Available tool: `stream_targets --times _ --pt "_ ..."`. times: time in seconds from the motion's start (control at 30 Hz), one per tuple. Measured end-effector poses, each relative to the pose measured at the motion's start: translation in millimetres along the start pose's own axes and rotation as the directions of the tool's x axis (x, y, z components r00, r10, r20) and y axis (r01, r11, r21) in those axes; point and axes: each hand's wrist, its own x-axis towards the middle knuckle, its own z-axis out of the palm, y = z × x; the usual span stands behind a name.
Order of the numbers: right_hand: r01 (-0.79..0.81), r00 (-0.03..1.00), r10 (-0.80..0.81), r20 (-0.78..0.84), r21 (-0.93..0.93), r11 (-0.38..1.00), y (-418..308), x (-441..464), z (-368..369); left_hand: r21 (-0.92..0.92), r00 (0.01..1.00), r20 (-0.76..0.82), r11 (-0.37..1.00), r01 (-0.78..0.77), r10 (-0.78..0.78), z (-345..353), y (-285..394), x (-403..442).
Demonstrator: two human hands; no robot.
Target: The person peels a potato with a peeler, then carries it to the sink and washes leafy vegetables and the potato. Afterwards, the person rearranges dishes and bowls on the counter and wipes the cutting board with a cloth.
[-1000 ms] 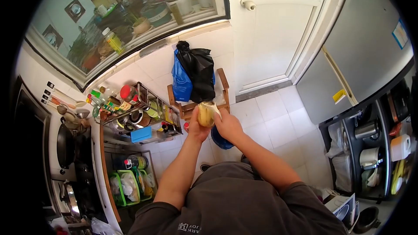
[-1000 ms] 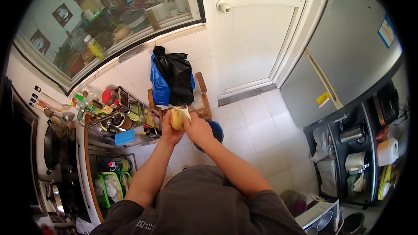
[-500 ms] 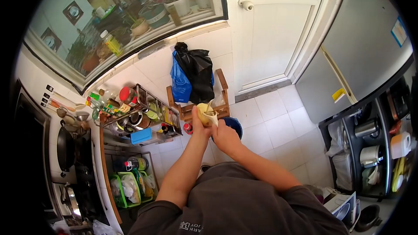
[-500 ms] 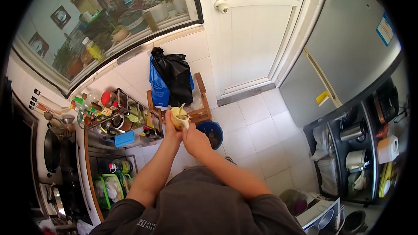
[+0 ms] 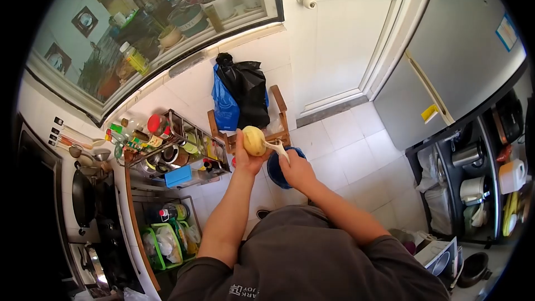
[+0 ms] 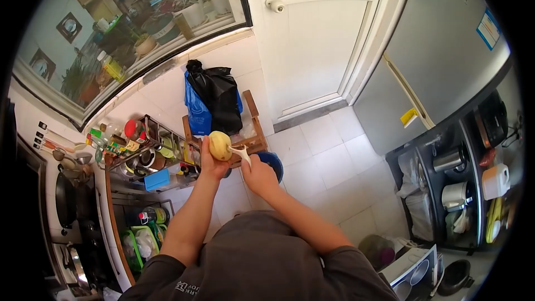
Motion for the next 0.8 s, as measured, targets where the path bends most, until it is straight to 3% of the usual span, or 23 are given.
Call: stream_targets --times 0.27,0.37,0.7,0.8 --pt "0.044 0.996 -0.037 0.08 -0.096 0.994 -29 22 -2 0.12 0.984 0.168 0.992 0.038 -0.058 -17 -10 -5" --pt "0.065 0.995 -0.056 0.076 -0.114 0.991 -32 22 0 0.059 0.989 0.132 0.996 0.066 -0.073 -20 -12 -4" --pt "0.079 0.992 -0.061 0.11 -0.172 0.982 -27 18 3 0.116 0.996 0.071 0.992 0.045 -0.054 -11 -9 -4" --pt "0.124 0.989 -0.101 0.106 -0.239 0.963 -21 8 9 0.015 0.998 0.05 1.0 0.024 -0.024 -15 -16 9"
